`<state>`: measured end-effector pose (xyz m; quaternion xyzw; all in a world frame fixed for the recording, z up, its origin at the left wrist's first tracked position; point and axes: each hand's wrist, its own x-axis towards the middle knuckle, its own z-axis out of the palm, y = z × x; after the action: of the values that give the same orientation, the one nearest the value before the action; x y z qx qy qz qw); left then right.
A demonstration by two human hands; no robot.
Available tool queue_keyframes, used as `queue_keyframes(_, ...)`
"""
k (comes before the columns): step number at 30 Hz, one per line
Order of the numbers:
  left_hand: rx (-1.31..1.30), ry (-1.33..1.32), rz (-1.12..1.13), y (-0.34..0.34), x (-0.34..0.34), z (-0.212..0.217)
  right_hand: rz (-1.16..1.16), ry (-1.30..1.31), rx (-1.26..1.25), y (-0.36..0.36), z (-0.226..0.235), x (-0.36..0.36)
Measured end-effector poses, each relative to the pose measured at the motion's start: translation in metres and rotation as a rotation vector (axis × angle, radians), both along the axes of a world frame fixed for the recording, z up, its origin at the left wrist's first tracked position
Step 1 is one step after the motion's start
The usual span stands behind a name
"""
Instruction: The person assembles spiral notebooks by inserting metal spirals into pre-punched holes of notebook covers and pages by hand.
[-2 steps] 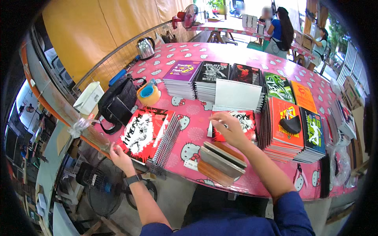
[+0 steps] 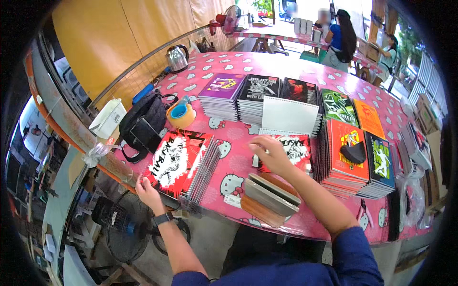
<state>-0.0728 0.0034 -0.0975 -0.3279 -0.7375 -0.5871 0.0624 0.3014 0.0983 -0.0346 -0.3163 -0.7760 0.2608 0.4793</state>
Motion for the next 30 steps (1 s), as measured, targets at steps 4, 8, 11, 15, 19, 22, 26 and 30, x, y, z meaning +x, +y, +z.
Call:
queue_keyframes(4,0.398,-0.354,-0.184,0.013,0.006,-0.018,0.076,-0.081,-0.152,0.047,-0.019,-0.072)
queue_keyframes(8,0.533,-0.533,-0.378,0.031,0.037,0.000,0.097,0.208,-0.315,0.082,-0.041,-0.130)
queue_keyframes(11,0.568,-0.402,-0.275,0.031,0.028,-0.006,0.114,0.064,-0.330,0.073,-0.041,-0.154)
queue_keyframes(15,0.511,-0.508,-0.291,0.023,0.033,0.007,0.203,0.037,-0.303,0.073,-0.035,-0.145)
queue_keyframes(19,0.437,0.041,0.038,0.003,0.038,0.027,-0.175,-0.376,0.214,0.101,0.001,-0.082)
queue_keyframes(22,0.541,0.437,-0.179,-0.029,0.100,0.063,-0.752,-0.826,0.148,0.130,0.047,0.008)
queue_keyframes(26,0.182,0.152,-1.157,0.014,0.190,0.072,-0.660,-1.118,-0.007,0.151,0.048,0.107)
queue_keyframes(30,-0.070,-0.227,-1.172,0.134,0.219,-0.017,-0.418,-0.987,-0.074,0.161,0.034,0.097)
